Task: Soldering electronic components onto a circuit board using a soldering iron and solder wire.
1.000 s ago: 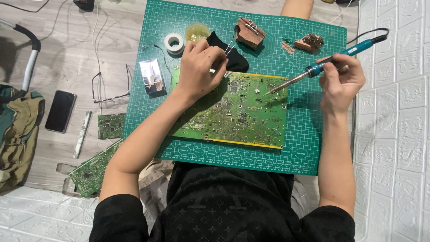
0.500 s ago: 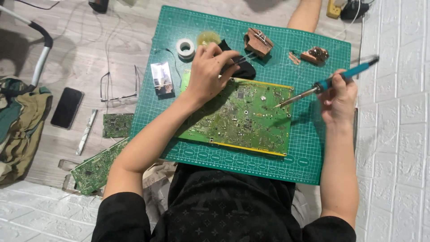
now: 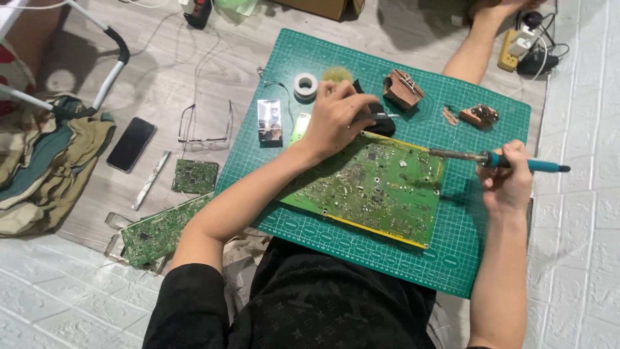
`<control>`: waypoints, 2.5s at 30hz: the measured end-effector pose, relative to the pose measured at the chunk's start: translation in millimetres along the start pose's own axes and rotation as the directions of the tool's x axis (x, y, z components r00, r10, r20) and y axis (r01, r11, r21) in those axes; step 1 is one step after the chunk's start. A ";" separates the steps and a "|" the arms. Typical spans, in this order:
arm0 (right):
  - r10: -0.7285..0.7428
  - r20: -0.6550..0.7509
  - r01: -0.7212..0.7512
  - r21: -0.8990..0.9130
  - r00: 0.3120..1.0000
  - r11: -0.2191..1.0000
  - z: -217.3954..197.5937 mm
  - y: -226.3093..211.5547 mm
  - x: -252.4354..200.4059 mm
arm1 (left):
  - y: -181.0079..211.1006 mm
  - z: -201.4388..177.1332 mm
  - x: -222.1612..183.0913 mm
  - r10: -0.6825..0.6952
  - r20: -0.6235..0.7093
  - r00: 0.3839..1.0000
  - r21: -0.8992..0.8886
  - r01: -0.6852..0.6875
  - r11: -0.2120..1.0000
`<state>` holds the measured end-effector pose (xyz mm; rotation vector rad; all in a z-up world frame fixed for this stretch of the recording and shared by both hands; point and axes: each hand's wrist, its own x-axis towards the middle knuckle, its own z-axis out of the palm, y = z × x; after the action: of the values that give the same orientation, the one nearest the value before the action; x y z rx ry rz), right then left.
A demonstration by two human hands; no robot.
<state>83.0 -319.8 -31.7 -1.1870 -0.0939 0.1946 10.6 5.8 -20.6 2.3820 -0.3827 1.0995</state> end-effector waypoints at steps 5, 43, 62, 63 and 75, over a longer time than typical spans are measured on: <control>-0.002 0.030 0.002 0.001 1.000 1.000 3.9 -2.1 -4.7 | 2.6 -0.8 0.9 0.025 -0.008 1.000 0.050 -0.024 0.998; 0.032 -0.021 -0.033 -0.065 0.999 0.997 2.0 2.2 -0.4 | 2.0 0.7 0.7 0.033 0.044 0.999 0.012 -0.034 0.999; 0.054 -0.327 -0.093 -0.104 0.944 0.990 -22.2 15.6 17.0 | 7.9 1.2 -2.7 0.211 0.350 0.913 -0.147 -0.169 0.975; 0.053 -0.325 -0.091 -0.101 0.944 0.991 -19.6 15.7 17.2 | 8.0 -0.9 -1.0 0.212 0.350 0.912 -0.144 -0.172 0.975; 0.081 -0.388 -0.090 -0.006 0.918 0.996 -13.6 5.5 16.1 | 70.0 -52.7 25.2 0.144 0.342 0.929 -0.516 0.057 0.854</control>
<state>100.6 -327.0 -42.3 -1.2340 0.3055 0.0321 -37.5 -26.3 50.0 2.0731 -0.7644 0.4609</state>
